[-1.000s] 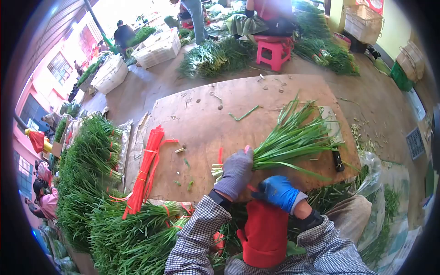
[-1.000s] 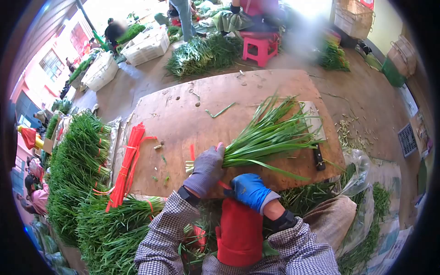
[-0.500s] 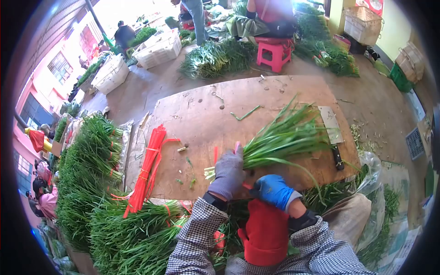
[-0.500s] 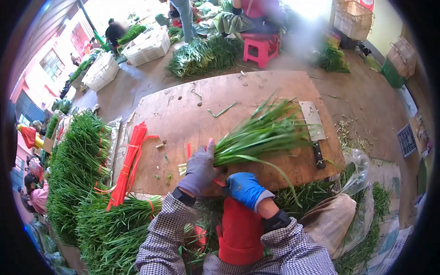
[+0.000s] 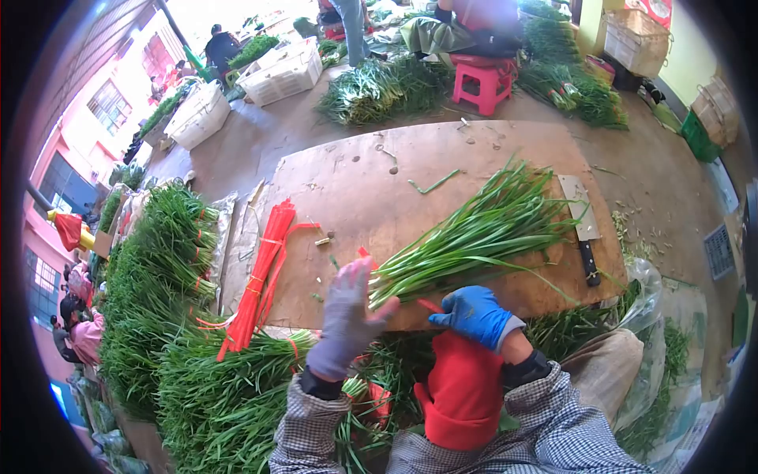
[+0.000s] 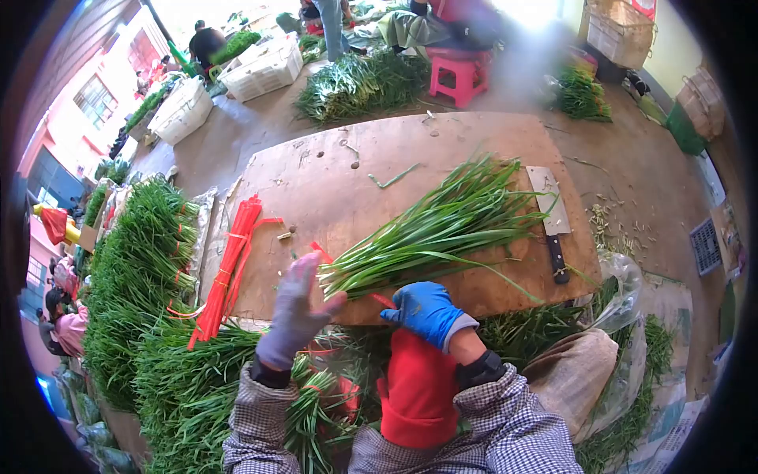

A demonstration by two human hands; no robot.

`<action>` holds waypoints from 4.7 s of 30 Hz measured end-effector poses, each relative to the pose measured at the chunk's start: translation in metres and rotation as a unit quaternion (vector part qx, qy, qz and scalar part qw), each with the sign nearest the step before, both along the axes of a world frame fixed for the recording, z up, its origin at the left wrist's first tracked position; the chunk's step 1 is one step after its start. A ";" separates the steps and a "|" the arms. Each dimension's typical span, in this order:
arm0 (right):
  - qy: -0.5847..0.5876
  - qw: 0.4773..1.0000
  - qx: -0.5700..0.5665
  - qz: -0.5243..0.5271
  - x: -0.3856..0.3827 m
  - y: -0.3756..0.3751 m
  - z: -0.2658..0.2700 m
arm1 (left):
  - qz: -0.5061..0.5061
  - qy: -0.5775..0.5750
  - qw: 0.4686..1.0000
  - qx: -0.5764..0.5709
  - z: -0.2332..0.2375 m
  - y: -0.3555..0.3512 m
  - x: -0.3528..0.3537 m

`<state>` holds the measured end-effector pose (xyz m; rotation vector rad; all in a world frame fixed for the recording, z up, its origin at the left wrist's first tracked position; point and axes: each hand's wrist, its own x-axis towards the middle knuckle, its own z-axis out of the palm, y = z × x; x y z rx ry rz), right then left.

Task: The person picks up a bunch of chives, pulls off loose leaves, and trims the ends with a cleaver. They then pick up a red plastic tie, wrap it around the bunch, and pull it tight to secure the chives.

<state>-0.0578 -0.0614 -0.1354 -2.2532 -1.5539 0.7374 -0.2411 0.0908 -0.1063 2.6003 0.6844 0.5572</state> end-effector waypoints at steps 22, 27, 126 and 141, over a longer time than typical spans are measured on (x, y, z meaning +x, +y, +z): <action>0.007 0.996 0.076 0.038 -0.003 0.020 -0.015 | 0.040 0.076 0.973 0.215 -0.082 -0.009 0.005; -0.016 0.988 0.150 0.014 -0.004 -0.006 -0.012 | 0.041 0.098 0.982 0.158 -0.072 -0.001 0.011; 0.335 0.880 0.209 -0.262 0.044 -0.121 -0.006 | 0.152 0.108 0.972 -0.142 -0.045 0.099 0.040; 0.346 0.882 0.236 -0.216 0.030 -0.113 -0.002 | 0.154 -0.168 0.943 -0.244 -0.077 0.098 0.025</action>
